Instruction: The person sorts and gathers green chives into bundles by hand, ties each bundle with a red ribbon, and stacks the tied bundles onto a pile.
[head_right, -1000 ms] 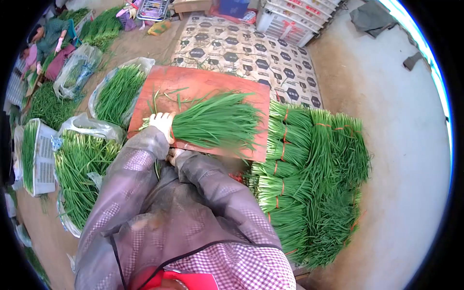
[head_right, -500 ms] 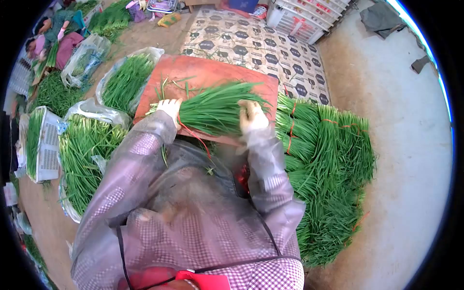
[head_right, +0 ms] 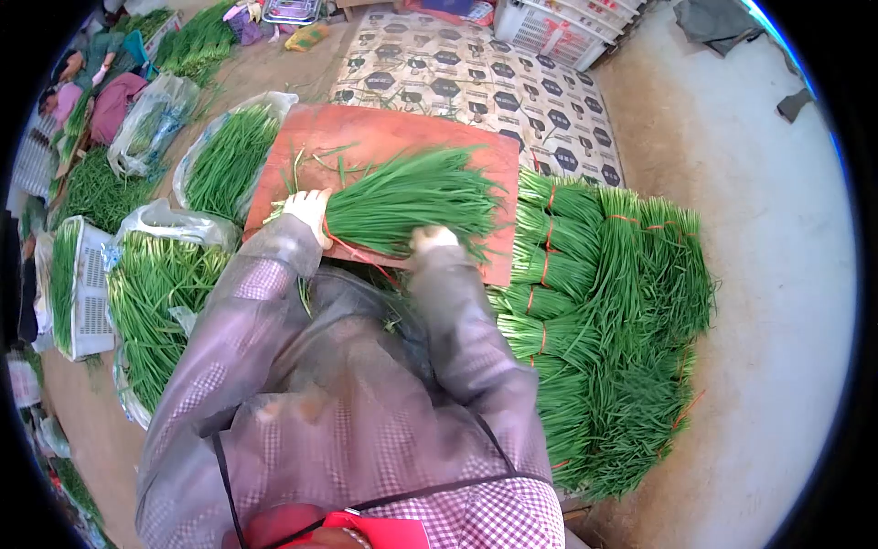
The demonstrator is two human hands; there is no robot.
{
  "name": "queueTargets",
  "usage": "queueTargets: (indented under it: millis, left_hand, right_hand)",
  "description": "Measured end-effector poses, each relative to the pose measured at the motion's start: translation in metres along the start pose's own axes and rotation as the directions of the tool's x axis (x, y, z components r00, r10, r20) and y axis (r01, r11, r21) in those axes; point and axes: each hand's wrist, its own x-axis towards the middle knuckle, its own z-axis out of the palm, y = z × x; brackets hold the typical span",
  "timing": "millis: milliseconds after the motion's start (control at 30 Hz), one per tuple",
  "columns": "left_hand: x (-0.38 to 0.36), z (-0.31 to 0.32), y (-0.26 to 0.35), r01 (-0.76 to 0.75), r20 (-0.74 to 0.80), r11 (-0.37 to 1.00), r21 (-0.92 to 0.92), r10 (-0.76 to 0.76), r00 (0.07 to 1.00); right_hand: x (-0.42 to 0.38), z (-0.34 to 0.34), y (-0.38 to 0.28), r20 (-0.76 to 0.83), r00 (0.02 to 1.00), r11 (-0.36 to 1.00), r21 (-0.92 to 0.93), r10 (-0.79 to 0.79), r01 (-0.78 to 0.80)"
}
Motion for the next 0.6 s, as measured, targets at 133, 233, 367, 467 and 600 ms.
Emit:
queueTargets:
  millis: [133, 233, 367, 467, 600]
  left_hand:
    - [0.001, 0.005, 0.0, 0.012, -0.005, 1.0, 0.02, -0.012, 1.0]
    - [-0.001, 0.003, 0.001, 0.015, 0.003, 1.0, -0.001, -0.015, 1.0]
    - [0.001, 0.002, 0.002, 0.03, 0.015, 0.999, 0.02, -0.03, 0.999]
    - [0.0, 0.004, 0.003, 0.033, 0.027, 0.999, 0.029, -0.033, 0.999]
    - [-0.002, 0.002, 0.005, 0.054, 0.041, 0.998, 0.024, -0.055, 0.998]
  right_hand:
    - [-0.043, -0.092, -0.024, 0.633, 0.773, 0.916, -0.335, 0.046, 0.22]
    - [-0.033, -0.126, -0.038, 0.152, 0.934, 0.926, -0.155, -0.323, 0.346]
    - [-0.007, -0.119, -0.071, 0.038, 0.921, 0.683, -0.659, -0.389, 0.315]
    - [0.03, -0.097, -0.06, 0.107, 0.944, 0.542, -0.796, -0.311, 0.269]
    - [0.078, -0.138, -0.032, -0.196, 0.956, 0.681, -0.732, -0.216, 0.003]
